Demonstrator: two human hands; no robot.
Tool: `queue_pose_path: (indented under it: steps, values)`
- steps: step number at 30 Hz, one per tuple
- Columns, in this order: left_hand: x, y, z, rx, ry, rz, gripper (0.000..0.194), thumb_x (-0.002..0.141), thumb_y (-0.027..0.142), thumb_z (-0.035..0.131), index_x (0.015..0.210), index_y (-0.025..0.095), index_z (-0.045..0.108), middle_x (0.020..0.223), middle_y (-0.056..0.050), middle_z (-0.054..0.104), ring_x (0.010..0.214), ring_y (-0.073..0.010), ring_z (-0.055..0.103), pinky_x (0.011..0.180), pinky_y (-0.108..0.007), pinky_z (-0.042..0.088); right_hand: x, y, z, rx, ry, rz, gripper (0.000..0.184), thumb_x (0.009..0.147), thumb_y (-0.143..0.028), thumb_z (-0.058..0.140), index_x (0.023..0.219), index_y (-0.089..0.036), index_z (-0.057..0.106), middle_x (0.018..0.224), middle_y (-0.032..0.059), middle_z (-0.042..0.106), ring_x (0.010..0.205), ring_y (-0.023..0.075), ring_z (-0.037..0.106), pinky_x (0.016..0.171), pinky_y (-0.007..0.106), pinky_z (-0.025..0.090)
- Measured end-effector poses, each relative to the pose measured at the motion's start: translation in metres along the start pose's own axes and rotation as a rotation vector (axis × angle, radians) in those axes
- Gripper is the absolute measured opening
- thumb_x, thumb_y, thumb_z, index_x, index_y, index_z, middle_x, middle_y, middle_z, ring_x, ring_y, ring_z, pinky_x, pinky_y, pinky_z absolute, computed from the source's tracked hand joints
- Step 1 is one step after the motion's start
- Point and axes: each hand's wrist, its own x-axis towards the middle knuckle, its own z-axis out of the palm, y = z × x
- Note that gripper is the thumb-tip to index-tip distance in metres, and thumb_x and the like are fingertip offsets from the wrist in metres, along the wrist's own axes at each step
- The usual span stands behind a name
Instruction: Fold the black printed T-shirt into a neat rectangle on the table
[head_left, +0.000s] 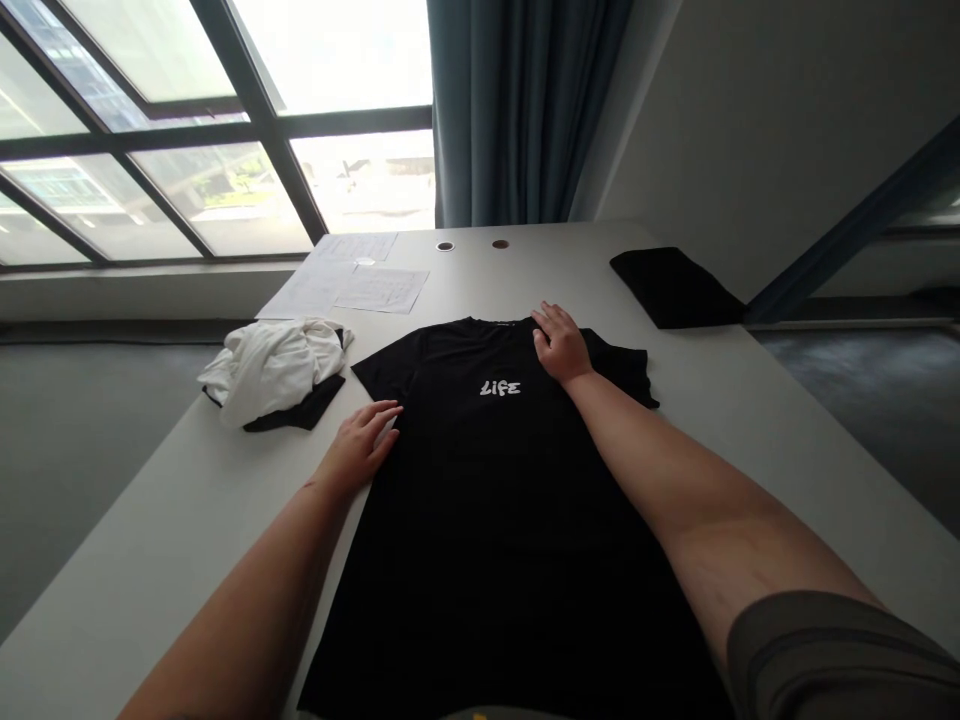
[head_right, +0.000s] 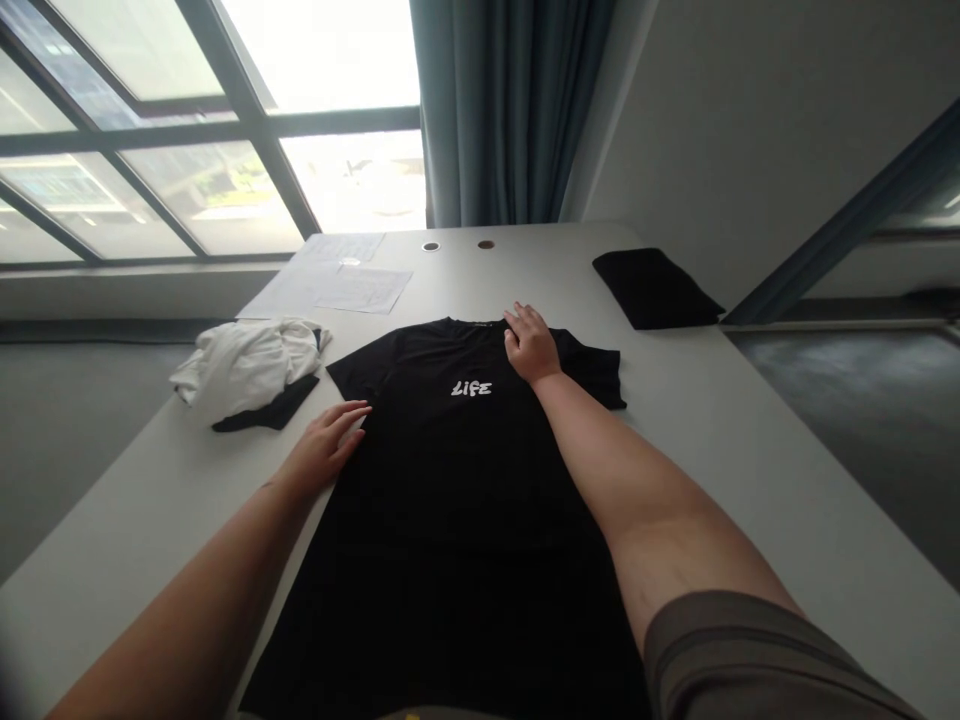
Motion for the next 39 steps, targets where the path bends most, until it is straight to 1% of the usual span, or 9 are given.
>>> queue_pose_path:
  steps: [5,8,11,13,18,24,32,35,39]
  values:
    - [0.010,-0.011,0.009,0.030,-0.071,-0.020,0.047,0.101,0.042,0.040,0.139,0.030,0.064,0.150,-0.005,0.060,0.137,-0.0281,0.055,0.117,-0.049,0.043,-0.068,-0.003,-0.043,-0.055,-0.155,-0.099,0.058,0.101,-0.043,0.046,0.157,-0.033,0.048,0.171,0.0008,0.030,0.156,0.0387,0.025,0.125,0.063,0.026]
    - [0.010,-0.014,0.010,0.026,-0.059,-0.021,0.047,0.101,0.042,0.040,0.139,0.031,0.065,0.149,-0.004,0.061,0.136,-0.0275,0.056,0.117,-0.047,0.043,-0.133,0.027,-0.054,-0.107,-0.163,0.102,0.065,0.098,-0.049,0.049,0.161,-0.037,0.040,0.172,0.0044,0.028,0.155,0.0395,0.029,0.120,0.068,0.031]
    - [0.010,-0.016,0.013,0.042,-0.024,-0.034,0.047,0.101,0.043,0.039,0.139,0.030,0.064,0.149,-0.004,0.061,0.136,-0.0283,0.057,0.116,-0.047,0.044,-0.184,0.069,-0.061,-0.097,-0.110,0.336,0.060,0.099,-0.047,0.042,0.157,-0.033,0.048,0.160,0.0126,0.048,0.146,0.0371,0.046,0.117,0.070,0.035]
    - [0.010,-0.018,0.015,0.049,-0.006,-0.037,0.048,0.101,0.043,0.038,0.139,0.029,0.063,0.149,-0.005,0.060,0.137,-0.0283,0.056,0.117,-0.048,0.044,-0.199,0.089,-0.066,-0.103,-0.105,0.382,0.056,0.099,-0.045,0.041,0.152,-0.032,0.055,0.156,0.0124,0.053,0.145,0.0356,0.047,0.118,0.070,0.033]
    - [0.011,-0.021,0.016,0.062,0.012,-0.035,0.050,0.102,0.044,0.034,0.137,0.025,0.065,0.149,-0.007,0.061,0.139,-0.0285,0.055,0.118,-0.048,0.043,-0.191,0.093,-0.071,-0.128,-0.051,0.325,0.056,0.095,-0.044,0.049,0.148,-0.027,0.059,0.148,0.0130,0.060,0.136,0.0346,0.054,0.116,0.059,0.040]
    - [0.011,-0.017,0.012,0.089,0.038,-0.068,0.049,0.102,0.044,0.035,0.136,0.027,0.066,0.146,-0.006,0.063,0.137,-0.0272,0.057,0.119,-0.046,0.044,-0.169,0.098,-0.071,-0.158,0.037,0.409,0.034,0.089,-0.034,0.056,0.112,-0.029,0.080,0.112,0.0139,0.073,0.110,0.0346,0.065,0.101,0.051,0.050]
    - [0.019,-0.018,0.004,0.201,0.055,-0.099,0.045,0.102,0.043,0.036,0.124,0.026,0.071,0.138,-0.008,0.068,0.129,-0.0281,0.062,0.113,-0.044,0.048,-0.159,0.111,-0.077,0.094,0.144,0.553,0.031,0.091,-0.035,0.051,0.111,-0.024,0.073,0.088,0.0106,0.078,0.087,0.0298,0.072,0.080,0.039,0.053]
    - [0.038,0.007,-0.003,0.296,0.060,-0.140,0.039,0.101,0.042,0.043,0.119,0.024,0.072,0.136,-0.010,0.069,0.130,-0.0326,0.061,0.110,-0.050,0.048,-0.158,0.108,-0.076,0.247,0.138,0.576,0.035,0.093,-0.032,0.047,0.122,-0.026,0.067,0.086,0.0068,0.080,0.087,0.0281,0.073,0.082,0.038,0.054]
    - [0.072,0.094,0.011,0.246,-0.023,0.071,0.038,0.103,0.042,0.044,0.127,0.026,0.069,0.142,-0.008,0.066,0.133,-0.0301,0.058,0.112,-0.049,0.044,-0.153,0.111,-0.070,0.381,0.181,0.517,0.048,0.092,-0.027,0.043,0.134,-0.026,0.064,0.115,0.0055,0.079,0.109,0.0259,0.071,0.097,0.039,0.054]
